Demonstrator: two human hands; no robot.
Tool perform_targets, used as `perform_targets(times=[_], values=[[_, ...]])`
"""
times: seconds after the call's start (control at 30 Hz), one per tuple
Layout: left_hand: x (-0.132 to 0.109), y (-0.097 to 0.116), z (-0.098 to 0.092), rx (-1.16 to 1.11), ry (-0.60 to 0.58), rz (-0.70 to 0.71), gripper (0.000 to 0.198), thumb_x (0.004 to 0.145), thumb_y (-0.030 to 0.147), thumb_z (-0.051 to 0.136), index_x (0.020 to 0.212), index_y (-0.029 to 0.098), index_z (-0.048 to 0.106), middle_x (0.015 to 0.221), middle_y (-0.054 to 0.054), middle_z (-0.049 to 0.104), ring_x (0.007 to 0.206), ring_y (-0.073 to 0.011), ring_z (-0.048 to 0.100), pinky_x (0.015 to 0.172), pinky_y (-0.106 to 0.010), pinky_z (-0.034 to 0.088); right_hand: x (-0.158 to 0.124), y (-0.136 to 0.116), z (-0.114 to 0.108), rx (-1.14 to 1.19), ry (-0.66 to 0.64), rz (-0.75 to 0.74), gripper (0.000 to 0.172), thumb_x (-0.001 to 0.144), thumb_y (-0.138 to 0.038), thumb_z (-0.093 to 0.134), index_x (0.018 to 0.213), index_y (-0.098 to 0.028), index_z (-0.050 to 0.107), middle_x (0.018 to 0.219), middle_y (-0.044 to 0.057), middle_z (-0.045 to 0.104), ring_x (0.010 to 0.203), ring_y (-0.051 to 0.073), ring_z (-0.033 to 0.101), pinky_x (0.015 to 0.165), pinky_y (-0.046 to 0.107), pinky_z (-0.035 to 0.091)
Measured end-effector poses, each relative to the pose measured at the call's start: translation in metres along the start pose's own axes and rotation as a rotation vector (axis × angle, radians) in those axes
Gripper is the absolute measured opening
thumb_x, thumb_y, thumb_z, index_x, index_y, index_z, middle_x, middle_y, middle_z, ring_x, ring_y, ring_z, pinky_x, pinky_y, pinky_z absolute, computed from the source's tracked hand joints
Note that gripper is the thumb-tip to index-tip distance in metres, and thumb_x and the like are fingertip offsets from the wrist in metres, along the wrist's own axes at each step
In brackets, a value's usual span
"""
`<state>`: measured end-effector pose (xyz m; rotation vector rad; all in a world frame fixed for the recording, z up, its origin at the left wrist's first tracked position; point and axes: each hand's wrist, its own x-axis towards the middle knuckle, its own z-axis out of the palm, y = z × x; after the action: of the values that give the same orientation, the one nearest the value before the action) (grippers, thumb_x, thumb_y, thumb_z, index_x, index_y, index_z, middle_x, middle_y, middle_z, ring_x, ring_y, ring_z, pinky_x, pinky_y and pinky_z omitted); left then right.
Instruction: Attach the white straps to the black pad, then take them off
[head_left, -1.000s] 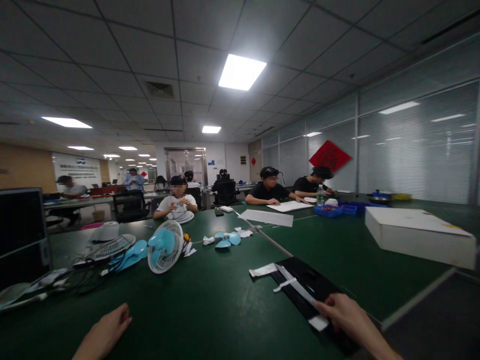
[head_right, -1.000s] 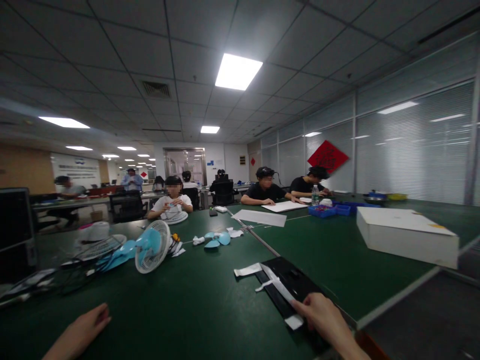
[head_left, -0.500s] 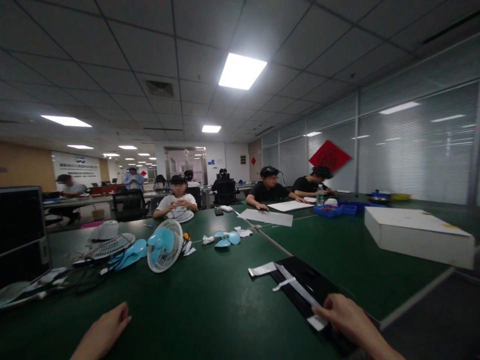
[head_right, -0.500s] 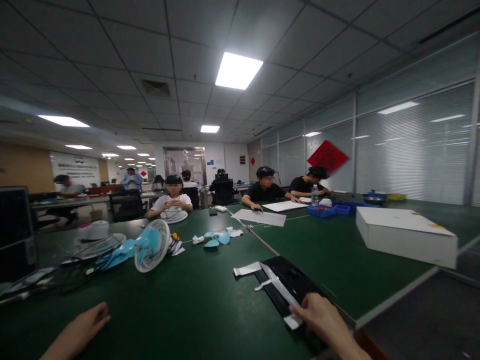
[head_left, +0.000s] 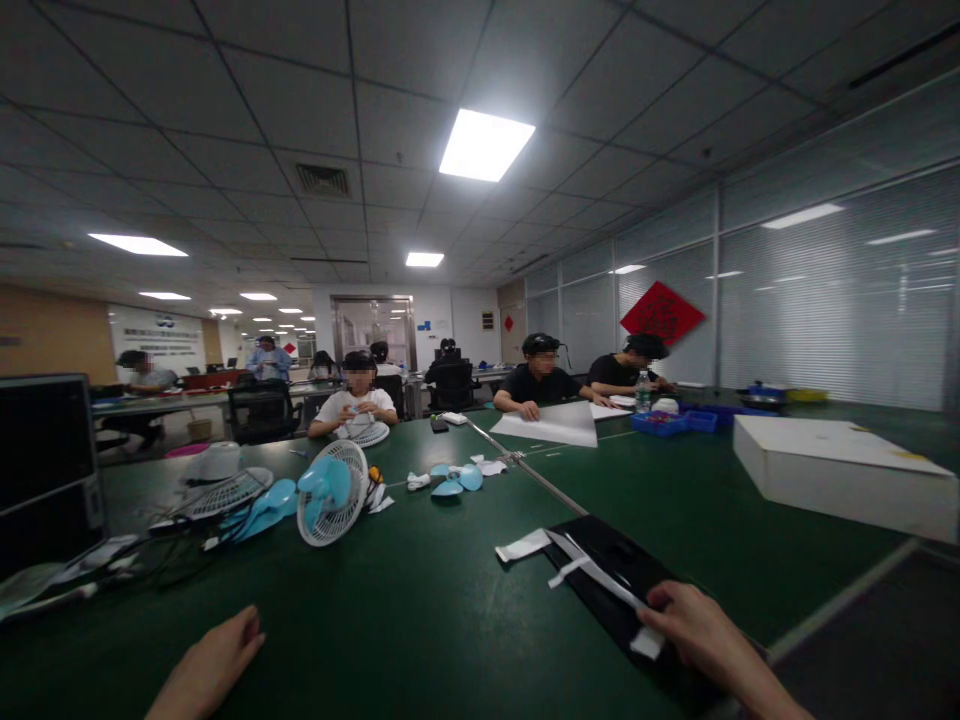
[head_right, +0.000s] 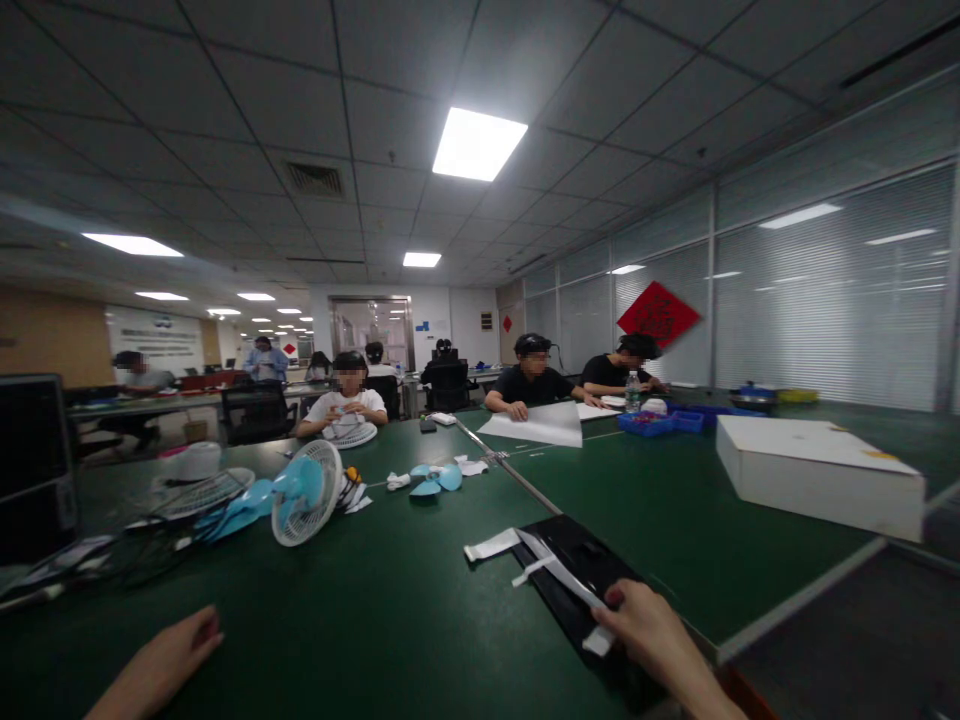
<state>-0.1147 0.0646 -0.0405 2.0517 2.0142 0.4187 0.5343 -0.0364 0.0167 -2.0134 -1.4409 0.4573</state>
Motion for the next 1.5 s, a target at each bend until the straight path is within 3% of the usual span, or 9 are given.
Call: perform_targets(times=[0.3,0.43,0.67,0.8,1.0,1.13,1.27,1.37,1.5], values=[[0.003,-0.007,0.004,0.017,-0.014,0.031,0.029,0.086,0.039,0.032,0.092,0.020,0.053,0.095,-0.008,0.067,0.083,-0.0211,0.063,0.071,-0.031,0.046,-0.003,-0.006,-0.003,0.444,0.048,-0.059,0.037,0.064,-0.041,0.063,0.092,-0.016,0.064,0.060,0.000,0.057,0.046,0.012,0.051,0.038,0.021,0.034],[0.002,-0.006,0.002,0.003,-0.023,0.011,0.029,0.086,0.040,0.033,0.092,0.020,0.054,0.095,-0.008,0.067,0.083,-0.0217,0.063,0.070,-0.031,0.046,-0.006,-0.030,-0.012,0.527,0.085,-0.139,0.044,0.064,-0.047,0.061,0.094,-0.015,0.064,0.063,-0.001,0.056,0.047,0.011,0.047,0.039,0.022,0.032],[0.003,-0.005,-0.001,-0.001,-0.045,0.001,0.029,0.084,0.042,0.036,0.093,0.021,0.054,0.096,-0.007,0.067,0.086,-0.0212,0.064,0.071,-0.029,0.046,0.005,-0.079,-0.016,0.554,0.165,-0.250,0.042,0.069,-0.044,0.059,0.099,-0.015,0.062,0.074,0.004,0.065,0.057,0.016,0.056,0.044,0.023,0.038],[-0.002,0.004,-0.005,0.005,-0.041,-0.009,0.027,0.083,0.041,0.037,0.093,0.022,0.054,0.097,-0.007,0.067,0.087,-0.0215,0.064,0.071,-0.029,0.046,0.036,-0.101,0.000,0.431,0.311,-0.397,0.033,0.076,-0.039,0.053,0.096,-0.015,0.061,0.077,0.006,0.067,0.067,0.020,0.062,0.057,0.028,0.045],[-0.013,0.025,-0.013,0.025,-0.041,-0.034,0.025,0.084,0.036,0.032,0.088,0.021,0.052,0.096,-0.008,0.067,0.086,-0.0218,0.063,0.072,-0.030,0.045,0.076,-0.123,0.043,-0.043,0.471,-0.578,0.025,0.086,-0.022,0.040,0.102,-0.018,0.059,0.096,0.008,0.065,0.080,0.019,0.062,0.073,0.029,0.045],[-0.018,0.033,-0.017,0.022,-0.036,-0.045,0.023,0.083,0.035,0.032,0.086,0.022,0.051,0.095,-0.007,0.068,0.085,-0.0218,0.063,0.071,-0.030,0.045,0.072,-0.129,0.078,-0.387,0.305,-0.633,0.028,0.086,-0.011,0.038,0.100,-0.020,0.060,0.105,0.009,0.060,0.090,0.019,0.060,0.068,0.024,0.043],[-0.014,0.026,-0.014,0.025,-0.051,-0.022,0.026,0.084,0.035,0.031,0.089,0.021,0.052,0.098,-0.009,0.067,0.087,-0.0217,0.063,0.072,-0.030,0.045,0.058,-0.130,0.104,-0.447,0.117,-0.634,0.025,0.082,-0.012,0.047,0.101,-0.020,0.061,0.102,0.010,0.061,0.090,0.020,0.060,0.065,0.023,0.042],[-0.008,0.016,-0.009,0.018,-0.052,-0.015,0.027,0.084,0.036,0.032,0.091,0.021,0.053,0.098,-0.008,0.067,0.086,-0.0210,0.063,0.072,-0.030,0.045,0.053,-0.129,0.105,-0.431,0.114,-0.621,0.021,0.082,-0.018,0.052,0.099,-0.020,0.062,0.101,0.010,0.062,0.090,0.021,0.060,0.068,0.024,0.043],[-0.003,0.005,-0.003,0.013,-0.025,0.006,0.027,0.085,0.037,0.034,0.091,0.021,0.053,0.096,-0.008,0.067,0.084,-0.0208,0.063,0.071,-0.030,0.045,0.056,-0.114,0.078,-0.414,0.165,-0.594,0.021,0.084,-0.024,0.050,0.099,-0.019,0.063,0.104,0.011,0.061,0.094,0.022,0.059,0.076,0.028,0.044]])
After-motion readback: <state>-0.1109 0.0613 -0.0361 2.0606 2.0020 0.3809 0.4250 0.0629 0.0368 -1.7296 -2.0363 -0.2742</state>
